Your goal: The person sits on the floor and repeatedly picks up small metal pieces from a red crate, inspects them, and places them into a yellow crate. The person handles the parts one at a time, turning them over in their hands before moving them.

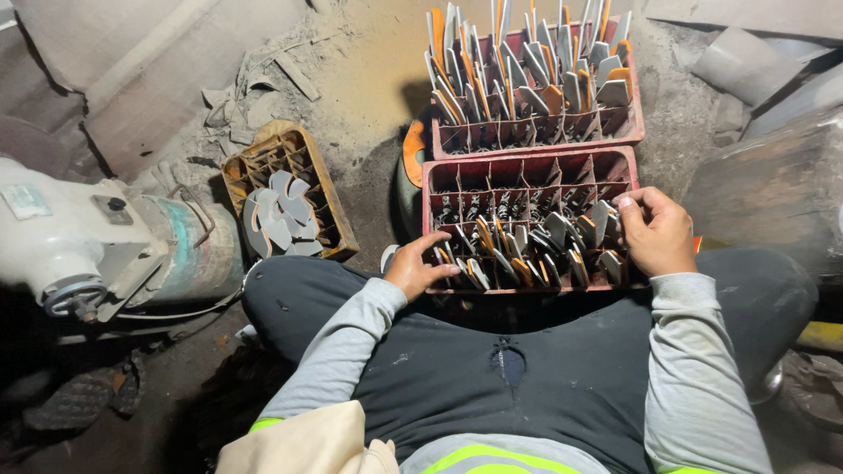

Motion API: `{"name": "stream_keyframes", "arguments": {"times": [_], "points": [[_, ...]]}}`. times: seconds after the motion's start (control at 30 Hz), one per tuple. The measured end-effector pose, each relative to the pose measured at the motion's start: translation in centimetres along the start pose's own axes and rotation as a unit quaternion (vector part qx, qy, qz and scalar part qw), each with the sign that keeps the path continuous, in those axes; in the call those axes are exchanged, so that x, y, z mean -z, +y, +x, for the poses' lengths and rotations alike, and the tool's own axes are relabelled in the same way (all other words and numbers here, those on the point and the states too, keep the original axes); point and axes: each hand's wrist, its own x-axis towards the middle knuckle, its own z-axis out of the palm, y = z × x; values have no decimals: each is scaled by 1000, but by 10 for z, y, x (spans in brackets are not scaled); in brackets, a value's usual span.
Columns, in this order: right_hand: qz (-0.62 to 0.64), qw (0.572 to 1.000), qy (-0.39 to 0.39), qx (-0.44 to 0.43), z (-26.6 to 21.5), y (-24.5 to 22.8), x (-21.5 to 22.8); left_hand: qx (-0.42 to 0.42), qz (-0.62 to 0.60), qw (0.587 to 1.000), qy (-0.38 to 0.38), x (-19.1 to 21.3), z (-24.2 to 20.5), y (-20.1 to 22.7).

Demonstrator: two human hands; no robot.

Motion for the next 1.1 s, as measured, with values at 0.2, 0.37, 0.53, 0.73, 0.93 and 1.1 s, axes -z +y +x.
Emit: {"name": "stream_keyframes", "arguments": {"times": [0.2, 0.37, 0.53, 0.73, 0.93, 1.1], "points": [[-38, 999, -6, 1, 0, -3, -1, 106, -107, 989, 0, -6, -6, 13], [-14, 1000, -5, -2, 2, 3, -1, 73, 15, 997, 9, -3, -6, 9], [-2, 1000, -16, -6, 2, 8, 0, 11, 26, 997, 73, 4, 1, -12], [-63, 995, -47, 64, -17, -34, -12, -31, -289, 954, 69, 50, 8, -21], [16, 931, -128, 340, -79, -101, -92, 16, -427, 903, 34, 69, -12, 12], [60, 948, -185, 252, -101, -118, -131, 10, -477, 878, 32, 34, -19, 30]]}}
